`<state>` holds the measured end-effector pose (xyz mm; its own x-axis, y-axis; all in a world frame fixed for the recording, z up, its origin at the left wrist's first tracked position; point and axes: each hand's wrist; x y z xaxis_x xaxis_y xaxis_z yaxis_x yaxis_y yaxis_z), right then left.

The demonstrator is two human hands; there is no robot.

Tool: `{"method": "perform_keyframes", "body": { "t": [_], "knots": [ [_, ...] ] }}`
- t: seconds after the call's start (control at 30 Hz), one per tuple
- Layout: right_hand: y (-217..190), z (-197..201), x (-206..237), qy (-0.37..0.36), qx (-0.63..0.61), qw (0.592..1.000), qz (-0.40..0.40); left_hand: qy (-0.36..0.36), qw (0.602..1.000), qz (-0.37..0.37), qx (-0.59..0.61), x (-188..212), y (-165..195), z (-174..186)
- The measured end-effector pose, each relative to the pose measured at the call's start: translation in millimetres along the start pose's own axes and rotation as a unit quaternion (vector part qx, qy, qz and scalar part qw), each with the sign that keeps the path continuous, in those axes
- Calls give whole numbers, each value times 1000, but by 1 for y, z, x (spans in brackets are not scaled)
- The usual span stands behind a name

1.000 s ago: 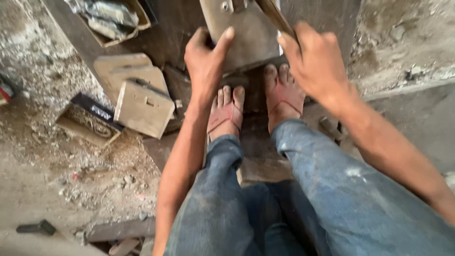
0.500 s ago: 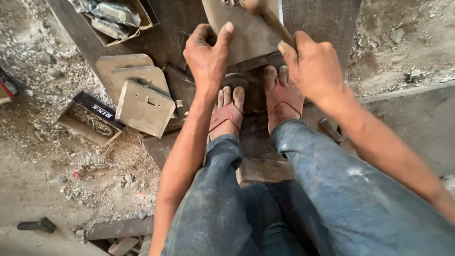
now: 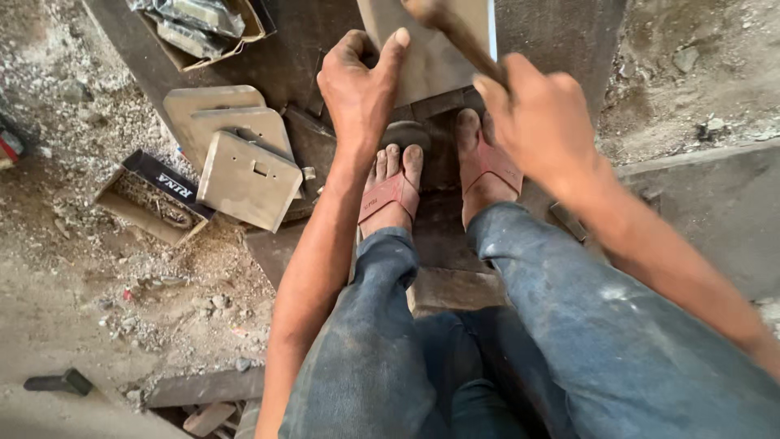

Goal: The person sits at a low workbench and shapes small metal plates. They hold each plate against the bench, hammer it, work its edges and cutout with a punch-like tool and file, then set the finished plate aside and pick up the next one.

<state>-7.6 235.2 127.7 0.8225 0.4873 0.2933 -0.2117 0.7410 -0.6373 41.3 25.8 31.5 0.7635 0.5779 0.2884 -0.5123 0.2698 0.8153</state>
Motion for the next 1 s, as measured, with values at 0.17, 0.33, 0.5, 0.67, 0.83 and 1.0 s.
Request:
{"method": "perform_keyframes", "body": {
  "t": [0.17, 0.33, 0.5, 0.67, 0.83, 1.0],
  "knots": [
    [1, -2, -10, 30, 26, 998, 45, -20, 1000, 6, -23, -3, 2, -1],
    [0, 3, -13, 9, 60, 998, 9, -25, 999, 24, -11, 0, 5, 6],
    [8, -1, -1, 6, 34, 999, 6, -32, 999, -7, -37, 5, 8, 8],
    [21, -8, 2, 30, 40, 999, 19, -24, 998, -31, -49, 9, 11, 7],
    [26, -13, 7, 22, 62, 998, 6, -26, 999, -9, -29, 8, 14, 8],
    [31, -15, 3, 20, 36, 999, 13, -34, 999, -4, -37, 3, 15, 6]
  ]
}}
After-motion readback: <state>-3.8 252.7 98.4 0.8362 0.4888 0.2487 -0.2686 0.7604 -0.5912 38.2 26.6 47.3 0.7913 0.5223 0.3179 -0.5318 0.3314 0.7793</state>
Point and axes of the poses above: each hand's wrist, its own x-axis away from the middle knuckle, its own z-axis out of the back of the hand, y = z × x, and after that the axes turned 4 degrees about -x, right-handed
